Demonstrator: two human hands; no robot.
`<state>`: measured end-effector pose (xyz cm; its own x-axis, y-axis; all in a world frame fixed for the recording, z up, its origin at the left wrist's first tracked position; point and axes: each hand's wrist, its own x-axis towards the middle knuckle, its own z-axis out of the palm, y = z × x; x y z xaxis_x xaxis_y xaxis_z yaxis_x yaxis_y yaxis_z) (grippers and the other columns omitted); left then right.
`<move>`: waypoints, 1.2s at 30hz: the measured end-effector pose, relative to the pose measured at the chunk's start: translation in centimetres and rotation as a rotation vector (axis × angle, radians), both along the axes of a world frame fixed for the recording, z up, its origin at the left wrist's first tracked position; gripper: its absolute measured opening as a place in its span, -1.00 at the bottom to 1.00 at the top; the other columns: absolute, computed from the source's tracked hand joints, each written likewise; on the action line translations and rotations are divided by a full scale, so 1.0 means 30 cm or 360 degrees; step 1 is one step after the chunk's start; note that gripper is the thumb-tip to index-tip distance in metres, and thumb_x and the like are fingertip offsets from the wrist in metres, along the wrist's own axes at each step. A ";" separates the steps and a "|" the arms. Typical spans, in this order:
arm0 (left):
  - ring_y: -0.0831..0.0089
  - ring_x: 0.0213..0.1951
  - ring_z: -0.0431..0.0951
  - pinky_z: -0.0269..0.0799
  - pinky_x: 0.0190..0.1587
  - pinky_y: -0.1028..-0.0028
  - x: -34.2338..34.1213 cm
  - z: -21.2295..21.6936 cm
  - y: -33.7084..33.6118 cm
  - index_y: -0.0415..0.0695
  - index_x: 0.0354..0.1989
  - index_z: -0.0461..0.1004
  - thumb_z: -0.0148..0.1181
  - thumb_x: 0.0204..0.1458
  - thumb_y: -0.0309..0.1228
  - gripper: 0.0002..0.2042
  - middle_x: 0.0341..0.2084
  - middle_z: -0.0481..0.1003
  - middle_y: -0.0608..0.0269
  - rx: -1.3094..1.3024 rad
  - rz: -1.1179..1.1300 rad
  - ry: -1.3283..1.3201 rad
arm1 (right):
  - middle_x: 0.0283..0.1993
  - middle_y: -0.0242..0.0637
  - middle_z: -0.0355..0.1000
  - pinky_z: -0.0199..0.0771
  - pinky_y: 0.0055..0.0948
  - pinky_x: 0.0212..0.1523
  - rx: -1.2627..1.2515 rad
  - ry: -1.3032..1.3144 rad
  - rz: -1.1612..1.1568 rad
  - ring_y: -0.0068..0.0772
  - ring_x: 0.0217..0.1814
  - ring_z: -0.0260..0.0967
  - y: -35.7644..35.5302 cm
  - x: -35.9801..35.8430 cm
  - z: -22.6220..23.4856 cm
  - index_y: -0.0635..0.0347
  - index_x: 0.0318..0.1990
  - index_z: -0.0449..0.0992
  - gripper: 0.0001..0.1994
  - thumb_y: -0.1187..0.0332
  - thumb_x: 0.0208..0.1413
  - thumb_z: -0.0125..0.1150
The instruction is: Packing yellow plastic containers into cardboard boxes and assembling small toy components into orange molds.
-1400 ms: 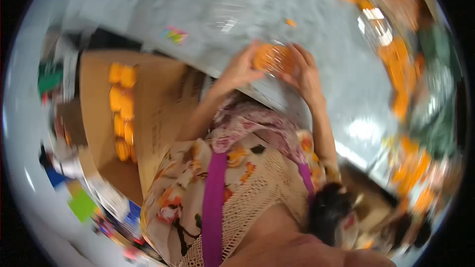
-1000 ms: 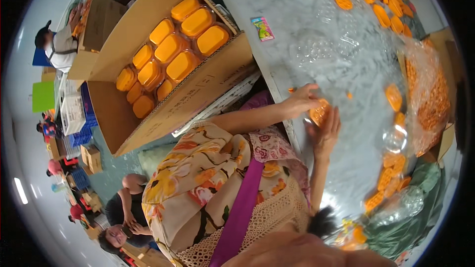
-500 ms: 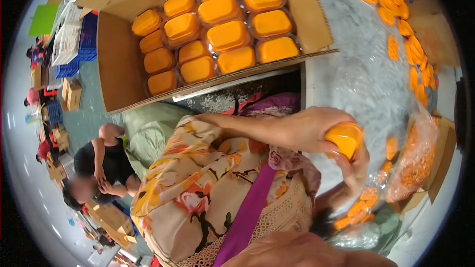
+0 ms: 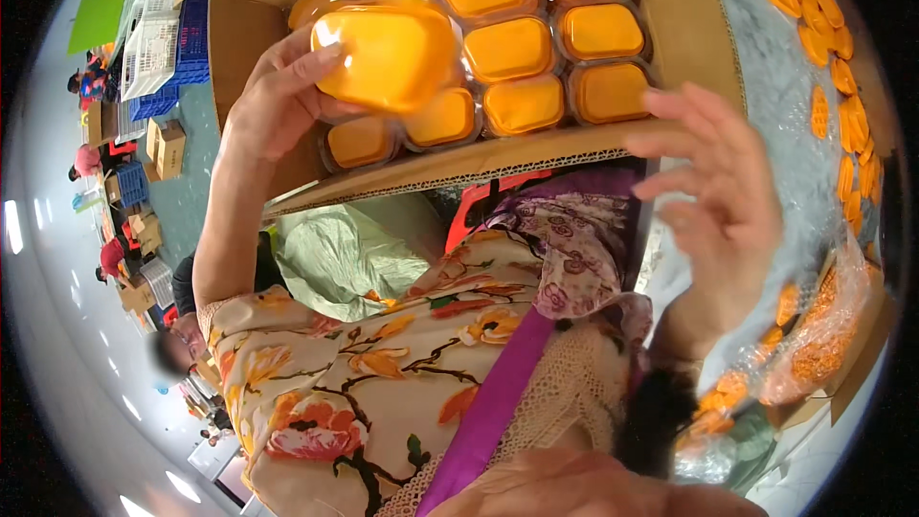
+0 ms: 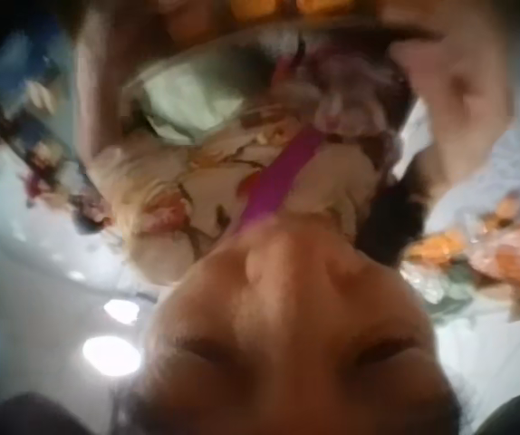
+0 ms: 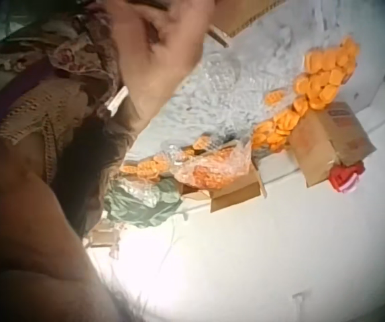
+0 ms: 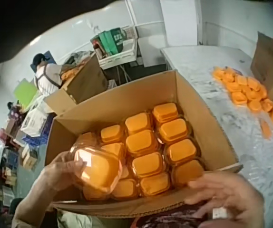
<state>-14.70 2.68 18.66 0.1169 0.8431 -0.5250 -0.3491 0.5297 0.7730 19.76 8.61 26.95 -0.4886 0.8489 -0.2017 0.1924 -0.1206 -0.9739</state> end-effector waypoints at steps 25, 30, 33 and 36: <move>0.36 -0.15 0.56 0.55 -0.21 0.34 -0.020 -0.394 -0.113 -0.06 0.16 0.23 0.19 0.08 -0.37 -0.54 -0.14 0.49 0.30 -0.0634 0.0396 0.0056 | -0.06 -0.05 0.43 0.43 -0.51 -0.09 -0.0122 -0.0068 -0.0118 -0.40 -0.11 0.41 -0.028 0.215 -0.110 0.40 0.06 0.36 -0.61 0.63 0.03 0.12; 0.36 -0.14 0.56 0.56 -0.23 0.36 -0.037 -0.385 -0.107 -0.09 0.07 0.34 0.19 0.08 -0.36 -0.63 -0.16 0.51 0.27 -0.0798 0.0219 0.0066 | -0.05 -0.06 0.43 0.42 -0.53 -0.08 -0.0123 -0.0047 -0.0095 -0.41 -0.11 0.41 -0.022 0.216 -0.125 0.40 0.07 0.35 -0.61 0.67 0.02 0.10; 0.35 -0.17 0.57 0.54 -0.26 0.40 -0.059 -0.394 -0.117 -0.12 -0.01 0.40 0.20 0.07 -0.33 -0.68 -0.15 0.52 0.23 -0.1117 0.0185 -0.0029 | -0.05 -0.07 0.43 0.42 -0.54 -0.08 -0.0129 -0.0046 -0.0093 -0.42 -0.11 0.41 -0.022 0.214 -0.124 0.40 0.07 0.35 -0.61 0.67 0.02 0.09; 0.34 -0.18 0.56 0.51 -0.27 0.42 -0.062 -0.398 -0.115 -0.14 -0.02 0.39 0.22 0.05 -0.31 -0.66 -0.16 0.52 0.21 -0.1133 0.0072 -0.0148 | -0.05 -0.07 0.43 0.42 -0.54 -0.09 -0.0138 -0.0049 -0.0098 -0.42 -0.11 0.41 -0.021 0.219 -0.126 0.40 0.07 0.34 -0.61 0.67 0.03 0.09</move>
<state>-16.56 -0.77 6.72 0.1611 0.3049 -0.9387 -0.4303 0.8776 0.2112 26.33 7.99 23.16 -0.4283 0.8560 -0.2896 0.2117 -0.2165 -0.9531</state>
